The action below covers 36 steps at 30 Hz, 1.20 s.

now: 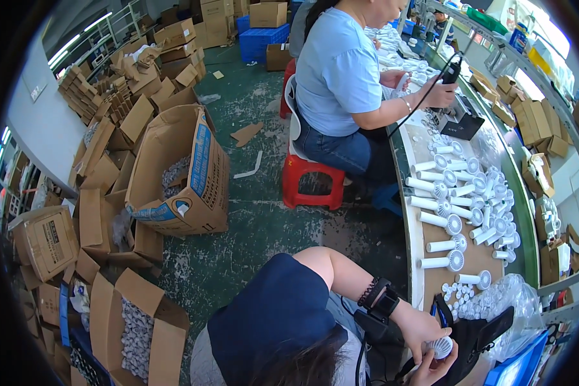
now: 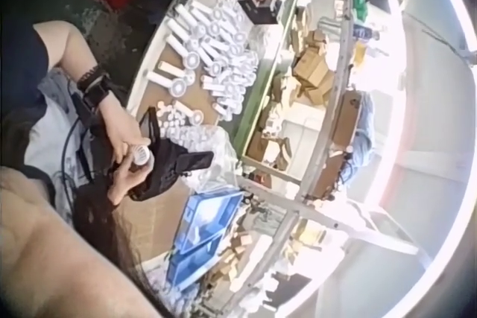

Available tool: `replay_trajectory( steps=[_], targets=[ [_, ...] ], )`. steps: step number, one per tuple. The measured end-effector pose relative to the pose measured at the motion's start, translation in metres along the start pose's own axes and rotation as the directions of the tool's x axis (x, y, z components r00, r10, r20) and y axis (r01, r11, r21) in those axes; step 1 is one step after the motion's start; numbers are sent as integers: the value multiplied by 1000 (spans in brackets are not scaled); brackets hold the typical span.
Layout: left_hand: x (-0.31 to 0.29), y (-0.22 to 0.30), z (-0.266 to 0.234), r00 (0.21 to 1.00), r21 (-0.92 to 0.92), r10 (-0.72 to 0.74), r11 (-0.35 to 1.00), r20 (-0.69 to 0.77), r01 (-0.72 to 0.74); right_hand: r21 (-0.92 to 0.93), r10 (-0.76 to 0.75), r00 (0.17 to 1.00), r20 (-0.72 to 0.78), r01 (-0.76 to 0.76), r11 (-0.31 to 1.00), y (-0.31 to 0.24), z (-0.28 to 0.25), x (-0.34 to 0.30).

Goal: The person picks up a fan and a small white cap, fits the cap onto the center of the fan by hand, and then places the assembled fan into a blue tray.

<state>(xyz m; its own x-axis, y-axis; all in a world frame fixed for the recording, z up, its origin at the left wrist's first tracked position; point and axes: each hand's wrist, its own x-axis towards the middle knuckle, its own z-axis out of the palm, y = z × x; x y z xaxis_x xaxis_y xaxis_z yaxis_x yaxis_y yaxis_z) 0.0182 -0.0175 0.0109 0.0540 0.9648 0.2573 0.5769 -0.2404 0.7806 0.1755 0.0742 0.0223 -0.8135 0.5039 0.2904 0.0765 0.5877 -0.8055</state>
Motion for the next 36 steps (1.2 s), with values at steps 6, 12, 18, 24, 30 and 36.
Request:
replay_trajectory(
  steps=[6, 12, 18, 24, 30, 36],
  targets=[
    [-5, 8, 3, 999, -39, -43, 998, -8, 42, 167, 64, 997, 37, -70, 983, 11, 0, -4],
    [0, -3, 2, 1000, -349, 11, 937, -1, -10, 294, 90, 996, 22, -93, 951, 17, 2, 5],
    [4, -1, -26, 950, -682, -211, 661, 230, 312, 246, 0, 1000, -15, 4, 969, -4, 7, 30],
    [16, 14, -24, 947, -761, -215, 564, 239, 320, 348, -16, 990, -140, 65, 935, -6, 1, 22],
    [13, 8, -17, 948, -797, -209, 516, 238, 314, 361, -13, 991, -131, 60, 931, -4, 3, 22],
    [14, -1, -5, 971, -773, -196, 591, 140, 231, 291, -77, 970, -232, 145, 946, 1, 10, 18]
  ],
)
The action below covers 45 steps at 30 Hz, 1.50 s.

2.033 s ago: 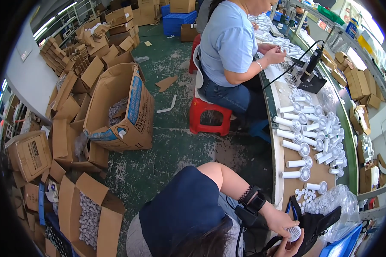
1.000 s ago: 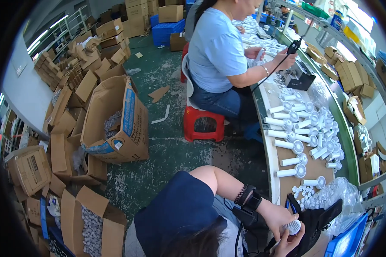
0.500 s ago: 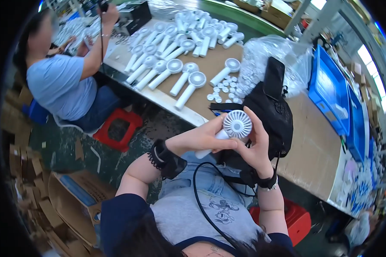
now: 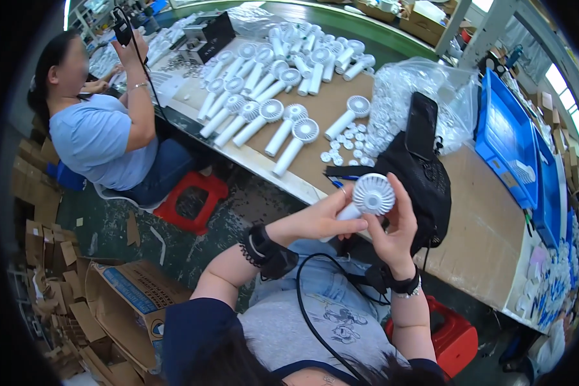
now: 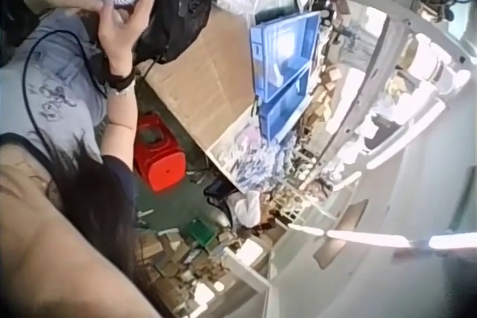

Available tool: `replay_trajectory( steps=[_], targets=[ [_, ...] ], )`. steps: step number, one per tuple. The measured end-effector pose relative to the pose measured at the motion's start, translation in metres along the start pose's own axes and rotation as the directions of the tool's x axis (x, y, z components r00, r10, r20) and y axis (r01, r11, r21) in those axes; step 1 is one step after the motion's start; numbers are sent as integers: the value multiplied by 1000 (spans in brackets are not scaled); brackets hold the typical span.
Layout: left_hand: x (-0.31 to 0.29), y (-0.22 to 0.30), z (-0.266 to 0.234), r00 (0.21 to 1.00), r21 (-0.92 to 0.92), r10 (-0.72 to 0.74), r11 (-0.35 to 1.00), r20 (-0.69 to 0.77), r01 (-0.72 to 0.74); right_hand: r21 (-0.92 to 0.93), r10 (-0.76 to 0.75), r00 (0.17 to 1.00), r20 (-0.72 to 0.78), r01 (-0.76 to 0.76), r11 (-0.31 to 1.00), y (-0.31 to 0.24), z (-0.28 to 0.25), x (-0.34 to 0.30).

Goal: The person picks up a fan and a small white cap, fits the cap onto the center of the fan by hand, and then places the assembled fan into a blue tray.

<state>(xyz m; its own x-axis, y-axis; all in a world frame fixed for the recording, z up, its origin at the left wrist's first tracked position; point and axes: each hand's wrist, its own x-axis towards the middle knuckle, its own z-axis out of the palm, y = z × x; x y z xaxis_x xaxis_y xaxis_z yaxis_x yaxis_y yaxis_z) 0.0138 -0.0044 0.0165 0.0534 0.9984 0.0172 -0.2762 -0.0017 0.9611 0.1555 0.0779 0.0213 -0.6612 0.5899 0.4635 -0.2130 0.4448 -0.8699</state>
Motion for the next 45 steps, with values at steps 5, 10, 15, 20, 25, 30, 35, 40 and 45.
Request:
replay_trajectory(
  steps=[5, 10, 15, 20, 25, 30, 35, 40, 45],
  targets=[
    [-8, -3, -26, 989, 28, -141, 990, 32, 140, 167, 159, 985, -74, -145, 975, 1, 1, 3],
    [-5, 26, -78, 839, 730, 331, 675, -432, 110, 50, 141, 982, -128, -136, 989, 1, -1, -2],
    [-7, 26, -223, 697, 757, 393, 560, -600, 336, 30, 135, 985, -109, -132, 991, 7, -14, -18],
    [-21, 27, -310, 555, 699, 461, 620, -693, 356, -5, 139, 985, -106, -141, 990, 11, -26, -31],
    [-16, 30, -345, 551, 685, 413, 510, -725, 520, -20, 163, 983, -83, -165, 986, 13, -30, -38],
    [-5, 20, -376, 625, 786, 489, 260, -608, 561, -20, 176, 983, -62, -177, 984, 12, -28, -39],
    [16, 26, -342, 536, 797, 658, 169, -529, 579, -53, 187, 981, -47, -189, 981, 13, -27, -40],
    [53, 39, -310, 645, 848, 654, -10, -395, 529, -69, 168, 985, -32, -170, 983, 13, -25, -41],
    [91, 36, -320, 652, 756, 444, 95, -614, 648, -66, 163, 986, -32, -164, 984, 15, -22, -44]
  ],
)
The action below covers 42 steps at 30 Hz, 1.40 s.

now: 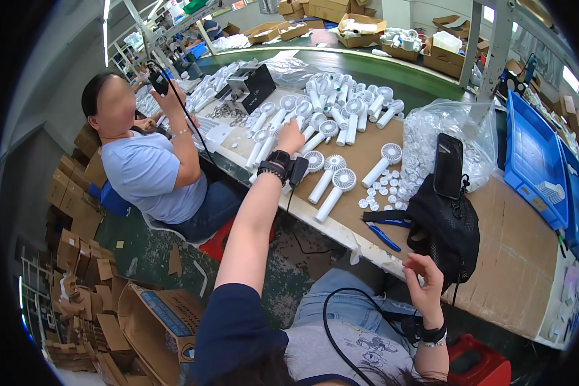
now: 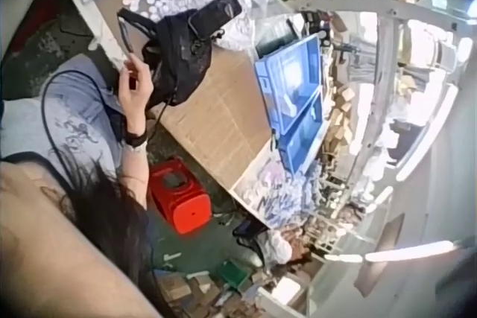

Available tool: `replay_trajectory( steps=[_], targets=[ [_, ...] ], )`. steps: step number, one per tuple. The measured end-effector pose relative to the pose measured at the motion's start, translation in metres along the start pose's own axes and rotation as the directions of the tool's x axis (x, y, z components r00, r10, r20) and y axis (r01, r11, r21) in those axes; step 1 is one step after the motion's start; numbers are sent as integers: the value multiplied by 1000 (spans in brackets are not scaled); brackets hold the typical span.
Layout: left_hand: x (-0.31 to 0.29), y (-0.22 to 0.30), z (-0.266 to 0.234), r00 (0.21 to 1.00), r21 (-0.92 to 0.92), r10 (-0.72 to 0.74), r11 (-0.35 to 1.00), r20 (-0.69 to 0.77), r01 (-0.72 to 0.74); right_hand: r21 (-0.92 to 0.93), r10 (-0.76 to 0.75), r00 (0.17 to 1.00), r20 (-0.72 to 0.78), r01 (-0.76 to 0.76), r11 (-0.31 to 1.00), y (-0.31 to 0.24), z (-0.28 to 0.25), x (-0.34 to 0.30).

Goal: The person picks up a fan and a small white cap, fits the cap onto the center of the fan by hand, and then places the assembled fan into a blue tray.

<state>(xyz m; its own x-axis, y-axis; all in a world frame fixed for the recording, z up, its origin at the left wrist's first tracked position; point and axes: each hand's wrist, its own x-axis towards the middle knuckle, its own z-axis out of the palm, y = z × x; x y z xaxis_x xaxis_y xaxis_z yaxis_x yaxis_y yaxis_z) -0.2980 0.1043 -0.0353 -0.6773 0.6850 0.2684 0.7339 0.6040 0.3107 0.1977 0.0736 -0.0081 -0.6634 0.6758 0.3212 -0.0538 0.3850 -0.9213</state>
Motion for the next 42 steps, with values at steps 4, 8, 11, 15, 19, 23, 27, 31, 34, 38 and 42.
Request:
replay_trajectory(
  steps=[4, 8, 11, 15, 19, 23, 27, 31, 34, 38, 42],
  targets=[
    [17, -11, 13, 997, 11, -78, 997, -6, 78, 16, 9, 999, -31, -8, 1000, 0, -1, -3],
    [24, -49, 14, 986, -535, -164, 832, 16, 147, 50, 20, 999, -25, -19, 999, 1, -3, -8],
    [-20, 32, -27, 961, -979, 191, 28, 201, 200, 53, 64, 995, -77, -60, 997, 9, -8, -12],
    [-103, 80, -72, 896, -940, 377, -146, 236, 309, 21, 26, 1000, -16, -26, 999, 6, -5, -9],
    [-155, 99, -80, 800, -913, 552, -155, 235, 376, 2, -14, 998, 54, 14, 1000, -7, 5, 2],
    [-203, 128, -90, 731, -905, 634, -110, 254, 411, -18, -149, 987, 55, 150, 989, -36, 13, 23],
    [-240, 156, -108, 694, -937, 647, 96, 316, 337, 48, -288, 953, -90, 293, 955, -62, 14, 38],
    [-253, 172, -113, 767, -972, 612, 224, 193, 66, -25, -371, 926, -66, 371, 928, -82, 11, 45],
    [-256, 177, -112, 797, -962, 592, 267, 119, -54, -101, -420, 907, -43, 414, 905, -79, 9, 42],
    [-262, 178, -113, 825, -950, 550, 309, 132, -54, -114, -442, 893, -80, 432, 894, -69, 11, 38],
    [-264, 178, -115, 856, -956, 505, 290, 110, -48, -73, -393, 911, -124, 387, 919, -66, 15, 33]
  ],
)
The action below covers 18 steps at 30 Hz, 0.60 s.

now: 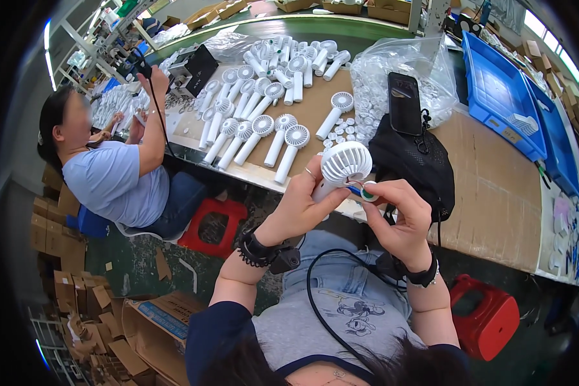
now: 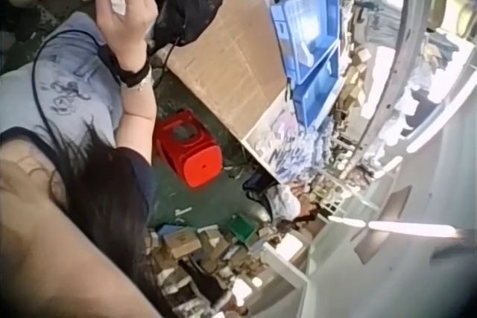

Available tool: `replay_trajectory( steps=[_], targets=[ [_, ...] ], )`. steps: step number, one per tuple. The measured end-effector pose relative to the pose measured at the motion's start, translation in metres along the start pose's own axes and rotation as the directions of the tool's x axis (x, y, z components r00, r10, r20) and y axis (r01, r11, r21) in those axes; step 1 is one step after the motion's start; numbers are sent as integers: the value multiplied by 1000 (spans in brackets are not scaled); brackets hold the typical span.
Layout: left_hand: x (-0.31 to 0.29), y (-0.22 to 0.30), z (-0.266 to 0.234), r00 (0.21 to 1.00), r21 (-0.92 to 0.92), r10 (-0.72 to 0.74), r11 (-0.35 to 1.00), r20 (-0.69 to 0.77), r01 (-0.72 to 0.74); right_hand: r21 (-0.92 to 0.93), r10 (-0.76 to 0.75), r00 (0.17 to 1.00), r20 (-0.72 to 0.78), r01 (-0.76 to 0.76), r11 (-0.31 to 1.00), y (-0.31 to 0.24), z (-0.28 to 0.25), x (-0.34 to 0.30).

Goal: The person picks up a fan and a small white cap, fits the cap onto the center of the fan by hand, and then places the assembled fan into a blue tray.

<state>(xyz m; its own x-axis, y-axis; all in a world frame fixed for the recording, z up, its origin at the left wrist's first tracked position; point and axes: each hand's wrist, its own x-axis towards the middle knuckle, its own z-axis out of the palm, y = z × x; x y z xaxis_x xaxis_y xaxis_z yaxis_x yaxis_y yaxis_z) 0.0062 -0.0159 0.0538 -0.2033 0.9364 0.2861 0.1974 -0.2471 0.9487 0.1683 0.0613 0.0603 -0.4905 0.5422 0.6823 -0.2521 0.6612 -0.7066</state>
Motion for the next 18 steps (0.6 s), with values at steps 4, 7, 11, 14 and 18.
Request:
replay_trajectory(
  steps=[4, 7, 11, 14, 18],
  targets=[
    [1, -2, 2, 998, 1, 41, 999, -48, -41, -57, -80, 997, -1, 80, 995, 2, 2, -1],
    [2, -6, 3, 993, 39, 97, 995, -72, -94, -113, -167, 986, -1, 165, 980, 5, 3, -1],
    [1, -2, 4, 989, 68, 135, 989, -60, -131, -162, -253, 967, 8, 251, 954, 8, 0, -2],
    [-1, 1, 3, 989, 129, 146, 981, -20, -143, -123, -312, 945, 93, 322, 939, 6, -6, -1],
    [0, 0, 2, 988, 251, 156, 956, 4, -152, -119, -354, 930, 94, 364, 924, 7, -5, -1]
  ],
)
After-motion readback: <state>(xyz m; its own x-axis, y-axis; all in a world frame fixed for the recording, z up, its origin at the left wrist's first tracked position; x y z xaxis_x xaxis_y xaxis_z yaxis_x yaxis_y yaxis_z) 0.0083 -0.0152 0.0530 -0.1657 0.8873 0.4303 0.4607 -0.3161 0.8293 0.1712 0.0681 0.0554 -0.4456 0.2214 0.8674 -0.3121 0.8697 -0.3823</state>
